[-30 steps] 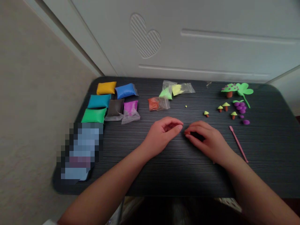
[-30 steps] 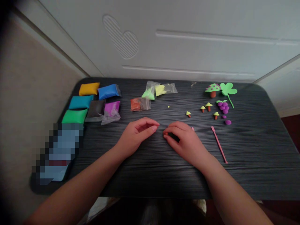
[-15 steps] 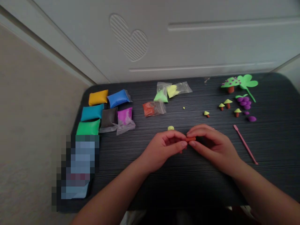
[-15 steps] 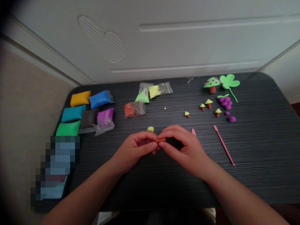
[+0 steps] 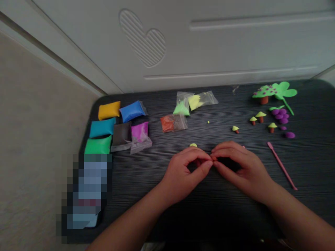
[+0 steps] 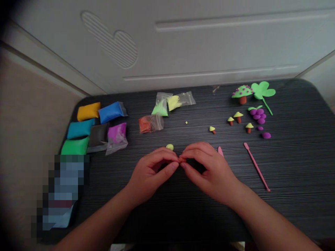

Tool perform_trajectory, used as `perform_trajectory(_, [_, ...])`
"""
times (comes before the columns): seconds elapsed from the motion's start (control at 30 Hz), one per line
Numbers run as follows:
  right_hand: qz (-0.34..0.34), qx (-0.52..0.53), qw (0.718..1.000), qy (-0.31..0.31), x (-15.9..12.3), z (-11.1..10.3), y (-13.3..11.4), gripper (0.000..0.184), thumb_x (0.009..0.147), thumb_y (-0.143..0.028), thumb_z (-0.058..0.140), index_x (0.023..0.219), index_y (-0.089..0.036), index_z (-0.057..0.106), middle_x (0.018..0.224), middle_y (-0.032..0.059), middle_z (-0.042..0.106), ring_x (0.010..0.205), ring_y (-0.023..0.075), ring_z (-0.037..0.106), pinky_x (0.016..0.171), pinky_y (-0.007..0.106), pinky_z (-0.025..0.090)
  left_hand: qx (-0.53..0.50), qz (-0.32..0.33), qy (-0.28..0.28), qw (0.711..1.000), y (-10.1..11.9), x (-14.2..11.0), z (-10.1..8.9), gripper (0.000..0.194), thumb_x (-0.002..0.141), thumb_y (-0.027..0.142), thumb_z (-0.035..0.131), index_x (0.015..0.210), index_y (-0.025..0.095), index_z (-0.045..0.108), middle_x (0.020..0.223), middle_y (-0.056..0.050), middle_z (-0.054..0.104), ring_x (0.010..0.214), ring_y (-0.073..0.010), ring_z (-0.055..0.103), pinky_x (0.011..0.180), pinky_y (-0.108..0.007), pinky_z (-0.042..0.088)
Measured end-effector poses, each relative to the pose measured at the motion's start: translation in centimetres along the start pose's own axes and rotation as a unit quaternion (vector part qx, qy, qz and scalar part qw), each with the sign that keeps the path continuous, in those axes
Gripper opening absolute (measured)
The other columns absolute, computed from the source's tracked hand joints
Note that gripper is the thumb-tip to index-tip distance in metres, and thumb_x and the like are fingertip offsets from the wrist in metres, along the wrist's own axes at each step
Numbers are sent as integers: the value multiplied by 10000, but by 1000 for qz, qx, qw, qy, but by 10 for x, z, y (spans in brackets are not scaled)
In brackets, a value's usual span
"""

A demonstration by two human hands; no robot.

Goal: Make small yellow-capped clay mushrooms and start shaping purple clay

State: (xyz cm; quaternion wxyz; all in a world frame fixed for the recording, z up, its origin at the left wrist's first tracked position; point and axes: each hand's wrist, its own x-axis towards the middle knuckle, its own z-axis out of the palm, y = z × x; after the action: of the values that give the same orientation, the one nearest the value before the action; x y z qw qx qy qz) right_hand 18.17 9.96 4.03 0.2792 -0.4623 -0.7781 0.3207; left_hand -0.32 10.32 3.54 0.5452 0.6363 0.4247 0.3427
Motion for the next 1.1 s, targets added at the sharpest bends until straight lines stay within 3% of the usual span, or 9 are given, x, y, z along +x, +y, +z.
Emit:
perform_trajectory(0.27, [32, 11, 999, -9, 1, 5, 3, 121, 818, -168, 541, 910, -215, 603, 855, 12, 647, 832, 134, 581, 747, 275, 464, 78, 25, 38, 996, -2, -1, 2, 138, 799, 194, 555, 915, 151, 616, 782, -23, 597, 700, -103, 552, 639, -222, 448])
perform_trajectory(0.67, [-5, -55, 998, -28, 0, 10, 6, 113, 800, -171, 560, 901, -218, 582, 878, 17, 638, 854, 163, 560, 769, 326, 431, 141, 112, 35, 983, -8, 0, 7, 98, 807, 189, 549, 851, 172, 635, 821, -36, 654, 788, -129, 593, 740, -261, 474])
perform_trajectory(1.1, [2, -79, 995, -58, -3, 10, 11, 170, 808, -172, 559, 970, -224, 553, 941, 20, 625, 895, 172, 533, 791, 330, 415, 171, 96, 19, 980, -11, 0, 7, 105, 798, 138, 548, 865, 156, 627, 839, -40, 653, 798, -114, 596, 752, -244, 491])
